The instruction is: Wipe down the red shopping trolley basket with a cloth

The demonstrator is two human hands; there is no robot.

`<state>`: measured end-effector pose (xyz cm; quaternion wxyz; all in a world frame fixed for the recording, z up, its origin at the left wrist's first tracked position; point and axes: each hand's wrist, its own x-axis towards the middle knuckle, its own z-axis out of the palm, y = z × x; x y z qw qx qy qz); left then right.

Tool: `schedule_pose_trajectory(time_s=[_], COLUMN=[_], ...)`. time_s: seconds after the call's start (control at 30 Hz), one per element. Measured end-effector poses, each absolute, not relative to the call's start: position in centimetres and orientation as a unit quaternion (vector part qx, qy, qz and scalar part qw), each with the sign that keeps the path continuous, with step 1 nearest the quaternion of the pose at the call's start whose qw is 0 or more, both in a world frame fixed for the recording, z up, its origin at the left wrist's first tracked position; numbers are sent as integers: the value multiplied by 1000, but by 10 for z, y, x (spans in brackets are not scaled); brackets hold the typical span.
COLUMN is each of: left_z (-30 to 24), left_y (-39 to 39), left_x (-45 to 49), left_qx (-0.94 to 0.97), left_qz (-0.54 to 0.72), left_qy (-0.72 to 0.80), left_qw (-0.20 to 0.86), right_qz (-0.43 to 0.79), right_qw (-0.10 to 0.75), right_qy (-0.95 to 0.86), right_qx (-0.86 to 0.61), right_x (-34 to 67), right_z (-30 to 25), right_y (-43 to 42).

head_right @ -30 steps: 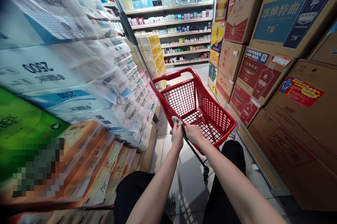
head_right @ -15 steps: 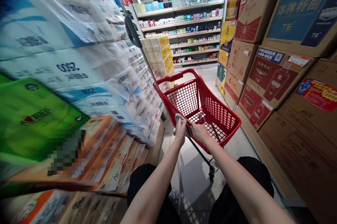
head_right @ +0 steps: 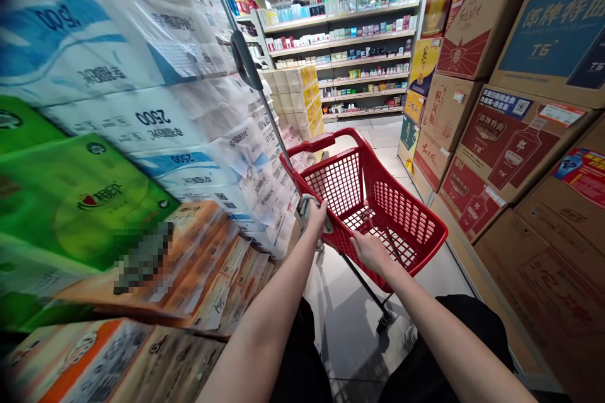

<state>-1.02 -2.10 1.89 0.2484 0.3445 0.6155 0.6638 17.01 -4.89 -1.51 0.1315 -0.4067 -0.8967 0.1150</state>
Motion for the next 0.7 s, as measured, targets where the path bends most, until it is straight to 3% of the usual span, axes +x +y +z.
schedule_pose_trajectory(time_s=[0.27,0.57,0.7], left_z=[-20,27,8], left_y=[-37,0,-13], left_x=[58,2,30], left_qx=[353,314,355], left_qz=[642,678,652], left_qy=[621,613,611], left_qw=[279,258,276], right_qz=[116,144,143], right_qw=[107,95,94], right_qy=[-893,-889,-885], right_qx=[-422,-425,-433], right_x=[183,215,219], right_z=[-4,4,6], right_y=[-35,-30,-26])
